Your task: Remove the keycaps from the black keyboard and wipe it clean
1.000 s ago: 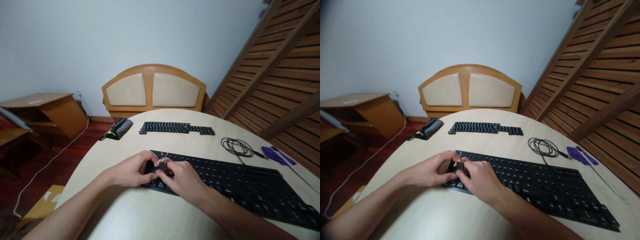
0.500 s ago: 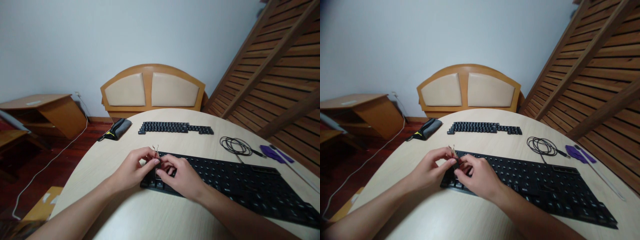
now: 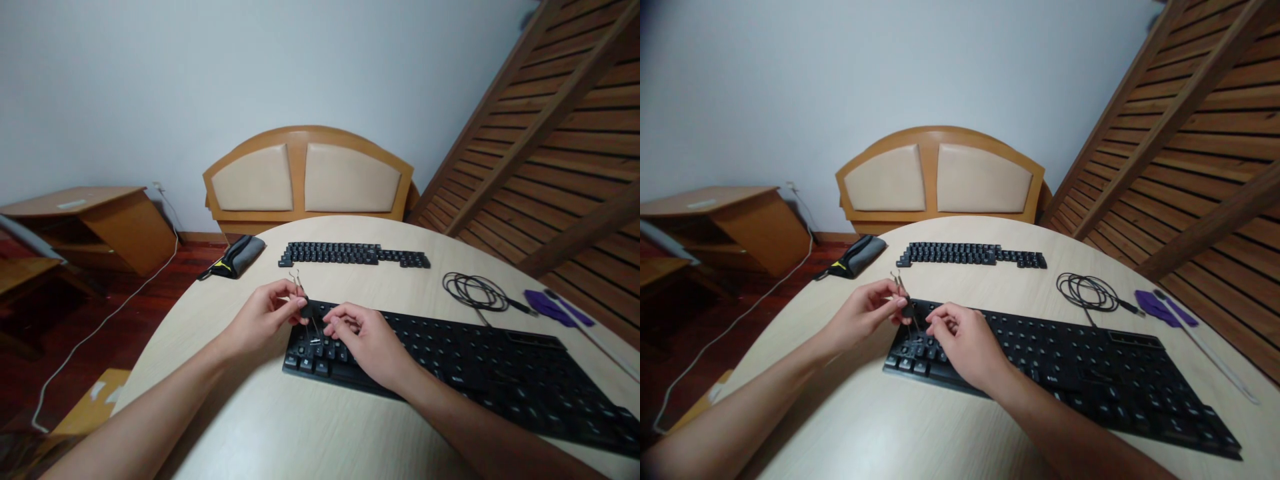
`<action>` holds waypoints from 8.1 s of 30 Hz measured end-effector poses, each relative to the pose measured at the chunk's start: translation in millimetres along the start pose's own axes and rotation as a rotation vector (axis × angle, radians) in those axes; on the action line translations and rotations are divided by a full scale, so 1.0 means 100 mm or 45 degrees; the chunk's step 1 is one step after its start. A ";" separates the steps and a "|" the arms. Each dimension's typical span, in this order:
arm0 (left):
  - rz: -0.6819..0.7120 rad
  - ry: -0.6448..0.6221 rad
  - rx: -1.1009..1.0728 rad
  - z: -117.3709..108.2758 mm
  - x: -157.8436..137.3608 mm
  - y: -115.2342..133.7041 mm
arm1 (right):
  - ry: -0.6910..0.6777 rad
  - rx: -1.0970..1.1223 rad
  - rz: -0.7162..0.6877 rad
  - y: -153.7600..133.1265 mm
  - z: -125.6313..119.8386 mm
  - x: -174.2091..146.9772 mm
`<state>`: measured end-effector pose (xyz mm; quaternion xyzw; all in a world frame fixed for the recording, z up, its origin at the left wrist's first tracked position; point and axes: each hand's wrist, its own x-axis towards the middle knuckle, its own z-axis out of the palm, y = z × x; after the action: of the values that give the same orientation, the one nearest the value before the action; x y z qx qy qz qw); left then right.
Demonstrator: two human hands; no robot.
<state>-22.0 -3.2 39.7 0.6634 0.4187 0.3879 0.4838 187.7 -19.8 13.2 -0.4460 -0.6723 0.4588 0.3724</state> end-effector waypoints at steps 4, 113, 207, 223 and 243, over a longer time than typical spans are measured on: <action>-0.029 -0.044 -0.061 0.00 -0.02 -0.02 | -0.014 -0.054 0.001 0.00 0.00 -0.01; 0.646 -0.065 0.754 0.24 -0.13 -0.14 | 0.109 0.469 0.178 0.07 -0.08 0.11; 0.382 -0.044 0.917 0.29 -0.17 -0.21 | -0.344 -1.173 -0.350 -0.40 -0.17 -0.14; 0.417 -0.077 0.913 0.30 -0.17 -0.20 | -0.311 -0.848 -0.262 -0.26 -0.29 -0.03; 0.396 -0.267 0.928 0.28 -0.25 -0.04 | -0.208 -0.619 -0.321 -0.06 -0.23 -0.15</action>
<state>-5.1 -34.5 26.5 0.8828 0.3718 0.2130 0.1926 211.5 -28.4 24.1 -0.3966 -0.8405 0.2687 0.2531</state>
